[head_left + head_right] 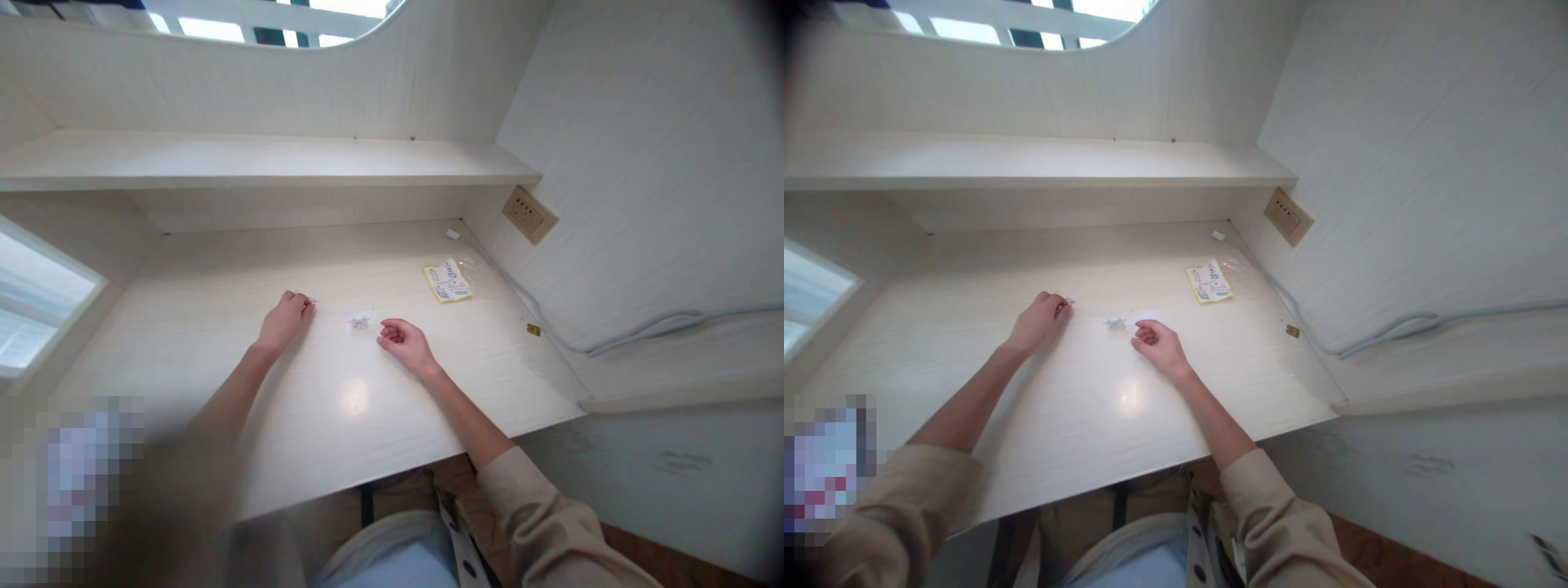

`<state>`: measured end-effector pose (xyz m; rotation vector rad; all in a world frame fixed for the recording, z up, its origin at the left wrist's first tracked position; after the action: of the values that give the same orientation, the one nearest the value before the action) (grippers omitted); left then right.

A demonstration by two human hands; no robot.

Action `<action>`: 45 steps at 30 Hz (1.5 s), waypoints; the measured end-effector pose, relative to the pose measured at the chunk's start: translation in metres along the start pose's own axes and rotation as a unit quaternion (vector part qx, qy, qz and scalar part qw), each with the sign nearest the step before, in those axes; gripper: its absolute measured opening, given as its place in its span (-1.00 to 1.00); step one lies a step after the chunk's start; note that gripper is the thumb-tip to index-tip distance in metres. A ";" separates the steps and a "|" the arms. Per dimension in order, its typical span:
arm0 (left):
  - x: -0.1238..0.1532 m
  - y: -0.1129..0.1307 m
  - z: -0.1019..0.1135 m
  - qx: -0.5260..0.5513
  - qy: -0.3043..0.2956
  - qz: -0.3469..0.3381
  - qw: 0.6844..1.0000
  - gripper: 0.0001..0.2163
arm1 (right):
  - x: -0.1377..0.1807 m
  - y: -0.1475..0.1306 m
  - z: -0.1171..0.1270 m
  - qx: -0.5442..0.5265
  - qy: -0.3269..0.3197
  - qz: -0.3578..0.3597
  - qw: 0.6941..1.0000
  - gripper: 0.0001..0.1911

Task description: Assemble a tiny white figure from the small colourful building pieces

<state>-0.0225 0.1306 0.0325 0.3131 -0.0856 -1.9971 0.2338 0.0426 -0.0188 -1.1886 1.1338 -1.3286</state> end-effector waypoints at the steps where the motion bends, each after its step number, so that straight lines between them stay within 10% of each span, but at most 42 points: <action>1: 0.001 -0.001 0.000 0.012 0.005 -0.007 1.000 -0.65 | 0.000 0.000 0.000 -0.001 -0.001 -0.001 1.000 -0.60; 16: 0.000 0.003 -0.002 0.033 -0.026 -0.023 0.999 -0.78 | 0.000 0.001 0.000 -0.003 0.002 -0.008 1.000 -0.59; 28: 0.008 -0.001 0.011 0.150 0.074 -0.015 0.986 -0.75 | 0.000 0.002 0.001 -0.007 0.004 -0.009 1.000 -0.57; 45: 0.067 -0.013 0.037 0.467 0.150 0.144 0.859 -0.60 | 0.003 -0.017 0.000 -0.005 0.025 -0.015 1.000 -0.60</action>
<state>-0.0707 0.0731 0.0534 1.1534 -0.8652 -1.4534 0.2323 0.0413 -0.0016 -1.1893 1.1628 -1.3842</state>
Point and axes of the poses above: each hand's wrist, its own x-axis away from the middle knuckle, its own z-axis out of the back of the hand, y = z × x, the point moved 8 cm from there along -x, towards the middle knuckle, and after that the axes turned 11 degrees about -z, right-handed, at the moved point
